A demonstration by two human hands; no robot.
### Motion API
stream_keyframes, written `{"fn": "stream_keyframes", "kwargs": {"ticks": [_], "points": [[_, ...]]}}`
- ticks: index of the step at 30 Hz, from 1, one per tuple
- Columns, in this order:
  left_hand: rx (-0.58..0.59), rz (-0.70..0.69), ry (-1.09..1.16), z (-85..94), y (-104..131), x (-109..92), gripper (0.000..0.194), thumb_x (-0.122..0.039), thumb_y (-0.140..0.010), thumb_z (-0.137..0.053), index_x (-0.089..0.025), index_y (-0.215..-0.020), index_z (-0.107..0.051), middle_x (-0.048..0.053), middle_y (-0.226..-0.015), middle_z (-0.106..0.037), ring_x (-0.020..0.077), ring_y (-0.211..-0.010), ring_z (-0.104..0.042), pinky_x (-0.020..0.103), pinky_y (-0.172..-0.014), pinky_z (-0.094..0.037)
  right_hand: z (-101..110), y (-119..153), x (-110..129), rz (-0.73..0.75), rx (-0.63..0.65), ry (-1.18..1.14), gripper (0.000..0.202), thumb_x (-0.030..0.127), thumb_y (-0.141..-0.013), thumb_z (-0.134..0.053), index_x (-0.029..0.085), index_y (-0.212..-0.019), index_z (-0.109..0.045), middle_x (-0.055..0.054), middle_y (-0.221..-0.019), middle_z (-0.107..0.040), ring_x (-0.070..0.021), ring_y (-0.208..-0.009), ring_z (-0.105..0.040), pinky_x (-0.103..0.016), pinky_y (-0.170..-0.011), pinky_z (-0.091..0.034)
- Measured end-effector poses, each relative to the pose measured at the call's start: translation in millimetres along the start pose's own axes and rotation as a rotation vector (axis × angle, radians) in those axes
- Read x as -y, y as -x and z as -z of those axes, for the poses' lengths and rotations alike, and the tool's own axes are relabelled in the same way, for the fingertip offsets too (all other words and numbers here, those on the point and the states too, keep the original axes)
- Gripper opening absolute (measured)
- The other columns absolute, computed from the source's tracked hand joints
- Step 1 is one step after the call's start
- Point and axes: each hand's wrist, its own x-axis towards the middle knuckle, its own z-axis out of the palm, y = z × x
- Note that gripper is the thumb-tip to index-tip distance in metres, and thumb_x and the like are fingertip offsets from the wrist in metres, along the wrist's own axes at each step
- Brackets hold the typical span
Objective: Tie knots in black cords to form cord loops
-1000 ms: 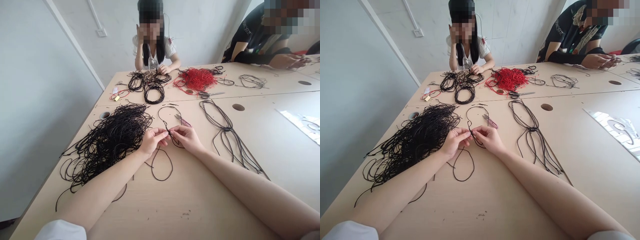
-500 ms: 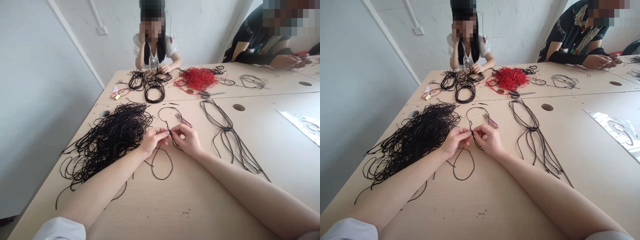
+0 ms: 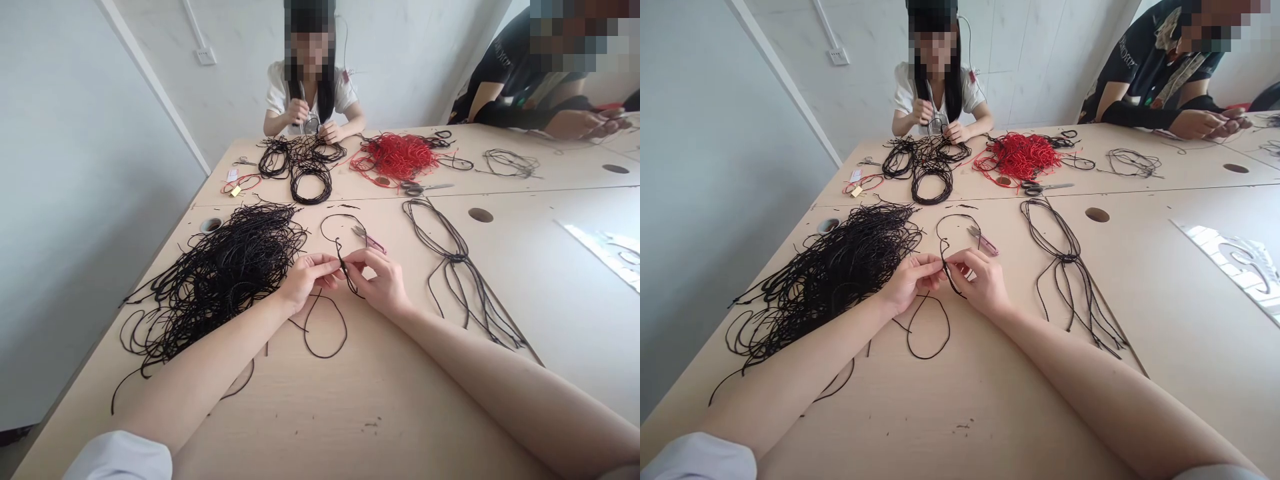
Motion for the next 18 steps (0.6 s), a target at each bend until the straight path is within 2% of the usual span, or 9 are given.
{"fn": "stream_keyframes", "kwargs": {"ticks": [14, 18], "points": [[-0.117, -0.074, -0.037, -5.3, 1.2, 5.9, 0.024, -0.035, -0.072, -0.070, -0.012, -0.078, -0.065, 0.004, -0.067, -0.067, 0.0076, -0.050, -0.055, 0.019, -0.049, -0.044, -0.6, -0.9, 2.6, -0.065, 0.014, -0.022, 0.013, 0.021, -0.083, -0.054, 0.021, -0.085, -0.067, -0.002, -0.075, -0.066, -0.0133, -0.064, -0.058, -0.027, -0.059, -0.050], [-0.171, -0.105, -0.067, -6.8, 1.1, 6.9, 0.023, -0.034, -0.073, -0.069, -0.012, -0.079, -0.066, 0.005, -0.068, -0.069, 0.0082, -0.050, -0.056, 0.019, -0.050, -0.045, -0.1, -1.7, 2.7, -0.118, 0.057, -0.078, 0.017, 0.023, -0.084, -0.052, 0.020, -0.087, -0.068, -0.004, -0.078, -0.069, -0.0149, -0.068, -0.061, -0.028, -0.062, -0.050]]}}
